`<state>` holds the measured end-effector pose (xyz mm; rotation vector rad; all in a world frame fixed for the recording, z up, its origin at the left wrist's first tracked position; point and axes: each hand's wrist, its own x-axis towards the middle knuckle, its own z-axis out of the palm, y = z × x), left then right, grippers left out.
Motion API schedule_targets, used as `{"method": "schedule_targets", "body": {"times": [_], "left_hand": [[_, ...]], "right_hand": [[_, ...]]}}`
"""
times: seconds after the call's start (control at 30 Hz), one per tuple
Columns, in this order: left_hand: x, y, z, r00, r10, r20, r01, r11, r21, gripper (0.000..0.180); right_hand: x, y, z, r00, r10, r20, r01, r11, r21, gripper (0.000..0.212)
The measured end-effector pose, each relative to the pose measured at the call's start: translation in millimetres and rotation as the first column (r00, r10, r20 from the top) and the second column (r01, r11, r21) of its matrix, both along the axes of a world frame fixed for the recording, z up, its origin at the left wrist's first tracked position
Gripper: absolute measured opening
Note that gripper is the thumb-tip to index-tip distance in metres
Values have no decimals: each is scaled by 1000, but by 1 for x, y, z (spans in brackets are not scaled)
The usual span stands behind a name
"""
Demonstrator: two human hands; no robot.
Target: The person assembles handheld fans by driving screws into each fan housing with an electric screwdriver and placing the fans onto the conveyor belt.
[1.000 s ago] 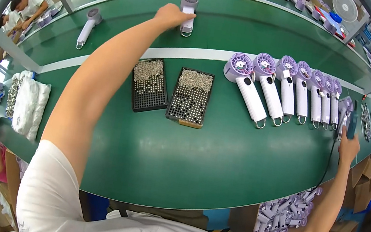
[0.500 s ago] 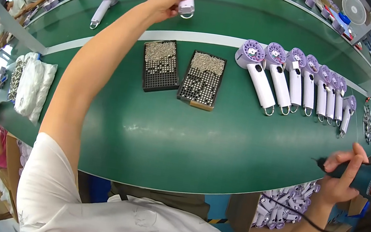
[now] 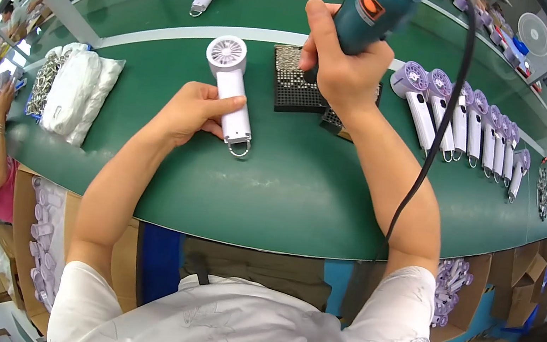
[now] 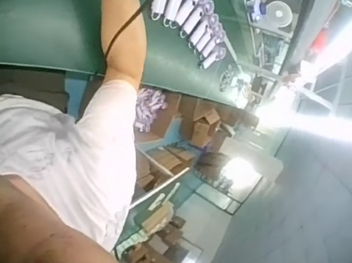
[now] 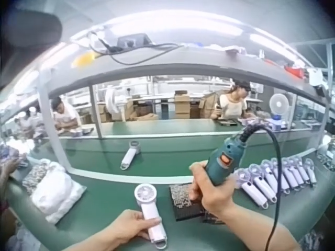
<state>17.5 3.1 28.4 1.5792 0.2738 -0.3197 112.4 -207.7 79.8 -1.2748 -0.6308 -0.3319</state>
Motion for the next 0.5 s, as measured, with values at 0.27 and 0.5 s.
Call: {"method": "schedule_targets", "body": {"times": [0.27,0.5], "left_hand": [[6,8,-8,996,-72,-46,71,997,-26,45],[8,8,-8,997,-68,-22,68,998,-5,48]], "right_hand": [[23,26,-18,1000,-20,-20,21,999,43,25],[31,26,-24,997,9,-76,-2,995,97,28]]}}
